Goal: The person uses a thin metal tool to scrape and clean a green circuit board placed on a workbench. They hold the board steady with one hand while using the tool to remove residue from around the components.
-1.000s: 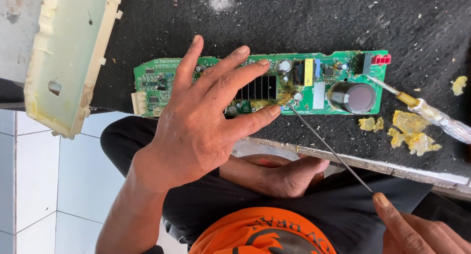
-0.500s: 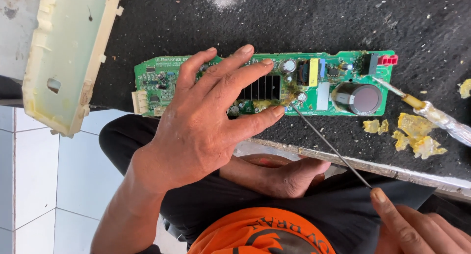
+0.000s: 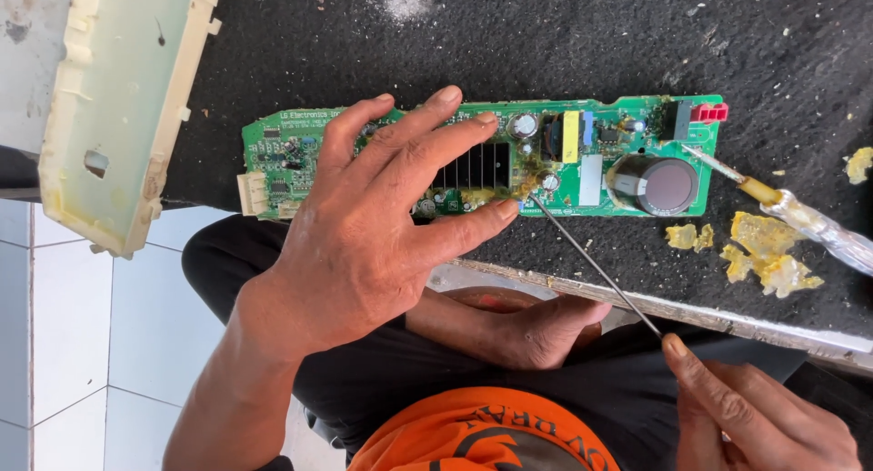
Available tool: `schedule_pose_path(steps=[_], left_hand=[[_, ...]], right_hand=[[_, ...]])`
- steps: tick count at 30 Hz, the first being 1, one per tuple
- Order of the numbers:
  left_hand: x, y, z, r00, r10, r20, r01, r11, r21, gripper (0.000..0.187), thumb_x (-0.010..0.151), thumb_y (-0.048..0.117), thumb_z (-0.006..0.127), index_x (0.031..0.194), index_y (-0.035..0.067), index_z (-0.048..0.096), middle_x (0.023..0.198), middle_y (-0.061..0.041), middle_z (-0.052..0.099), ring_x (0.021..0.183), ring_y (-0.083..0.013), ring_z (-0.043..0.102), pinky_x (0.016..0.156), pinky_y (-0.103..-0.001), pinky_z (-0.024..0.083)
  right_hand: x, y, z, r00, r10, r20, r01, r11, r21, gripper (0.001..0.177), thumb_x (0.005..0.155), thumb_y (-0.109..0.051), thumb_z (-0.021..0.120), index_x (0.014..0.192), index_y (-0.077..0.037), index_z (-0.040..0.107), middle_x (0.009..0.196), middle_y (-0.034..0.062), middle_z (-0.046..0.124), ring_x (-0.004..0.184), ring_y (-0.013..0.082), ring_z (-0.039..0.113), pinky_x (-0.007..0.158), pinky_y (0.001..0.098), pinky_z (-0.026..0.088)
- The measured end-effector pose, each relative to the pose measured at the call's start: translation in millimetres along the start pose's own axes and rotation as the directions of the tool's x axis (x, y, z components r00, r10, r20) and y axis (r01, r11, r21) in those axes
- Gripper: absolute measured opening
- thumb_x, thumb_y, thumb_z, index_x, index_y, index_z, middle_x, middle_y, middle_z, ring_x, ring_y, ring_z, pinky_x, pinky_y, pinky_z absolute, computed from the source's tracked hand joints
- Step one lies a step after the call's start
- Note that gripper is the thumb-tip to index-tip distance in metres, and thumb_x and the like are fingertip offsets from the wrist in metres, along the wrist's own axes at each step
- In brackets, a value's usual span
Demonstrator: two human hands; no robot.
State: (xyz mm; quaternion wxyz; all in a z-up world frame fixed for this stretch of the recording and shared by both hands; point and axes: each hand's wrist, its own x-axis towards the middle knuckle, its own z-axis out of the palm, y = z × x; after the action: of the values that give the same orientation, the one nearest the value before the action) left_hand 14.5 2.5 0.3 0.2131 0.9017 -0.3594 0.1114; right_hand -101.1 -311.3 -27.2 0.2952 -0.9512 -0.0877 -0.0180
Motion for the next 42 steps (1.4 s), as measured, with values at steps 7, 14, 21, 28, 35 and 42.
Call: schedule_pose_path(steps=[7,14,21,28,35,42], left_hand=[[0.9,1.0,0.4,1.000,0.003,-0.012,-0.003,1.000,0.019,0.031,0.104,-0.008,0.058,0.116,0.016,0.073,0.138,-0.023,0.060,0.135,-0.0438,0.058,0.109,-0.063,0.041],[0.9,0.1,0.1,1.000,0.003,-0.007,-0.003,1.000,-0.002,0.029,0.103,-0.009,0.062,0.116,0.014,0.075,0.139,-0.023,0.059,0.136,-0.0447,0.057,0.109,-0.064,0.041],[2.0,0.9,-0.3,1.000,0.007,-0.005,-0.007,1.000,0.011,0.032,0.103,-0.011,0.061,0.114,0.014,0.075,0.138,-0.023,0.060,0.135,-0.0443,0.058,0.109,-0.062,0.041],[1.2,0.4,-0.1,1.000,0.016,-0.009,-0.016,1.000,0.004,0.037,0.100,-0.016,0.060,0.115,0.013,0.077,0.139,-0.023,0.060,0.135,-0.0444,0.058,0.110,-0.060,0.039],[1.1,-0.1,-0.6,1.000,0.006,0.004,-0.006,1.000,-0.014,0.037,0.101,-0.016,0.059,0.117,0.013,0.076,0.140,-0.024,0.059,0.136,-0.0452,0.057,0.111,-0.062,0.039],[0.8,0.0,0.2,1.000,0.005,-0.003,-0.005,1.000,-0.014,0.042,0.098,-0.020,0.058,0.117,0.013,0.077,0.140,-0.023,0.059,0.136,-0.0441,0.056,0.111,-0.063,0.039]], right_hand=[[-20.0,37.8,-0.3,0.959,-0.278,0.063,0.278,0.866,-0.415,0.030,0.099,-0.004,0.070,0.127,-0.012,0.080,0.093,0.0062,0.073,0.065,0.0252,0.064,0.059,0.0398,0.048],[4.1,3.8,3.5,0.998,-0.041,-0.042,0.042,0.998,0.036,0.026,0.096,0.015,0.073,0.115,-0.003,0.076,0.071,0.0087,0.058,0.057,0.0150,0.042,0.059,0.0262,0.038],[-18.9,44.1,-6.2,0.930,-0.306,0.201,0.366,0.770,-0.523,0.057,0.084,-0.005,0.065,0.139,-0.018,0.075,0.094,0.0015,0.071,0.069,0.0228,0.067,0.063,0.0371,0.055],[-0.7,6.0,15.5,0.985,0.159,-0.066,-0.137,0.958,0.253,0.020,0.090,0.006,0.078,0.109,0.000,0.075,0.070,0.0105,0.064,0.056,0.0064,0.051,0.063,0.0193,0.044],[-2.6,34.5,31.9,0.918,-0.326,-0.227,0.334,0.943,-0.003,0.037,0.095,0.030,0.062,0.115,0.002,0.075,0.078,0.0128,0.068,0.058,0.0187,0.054,0.063,0.0289,0.047],[-4.9,23.0,37.5,0.971,-0.011,-0.240,0.084,0.951,0.298,0.014,0.092,0.012,0.074,0.105,0.007,0.072,0.067,0.0137,0.056,0.051,0.0117,0.046,0.053,0.0226,0.036]])
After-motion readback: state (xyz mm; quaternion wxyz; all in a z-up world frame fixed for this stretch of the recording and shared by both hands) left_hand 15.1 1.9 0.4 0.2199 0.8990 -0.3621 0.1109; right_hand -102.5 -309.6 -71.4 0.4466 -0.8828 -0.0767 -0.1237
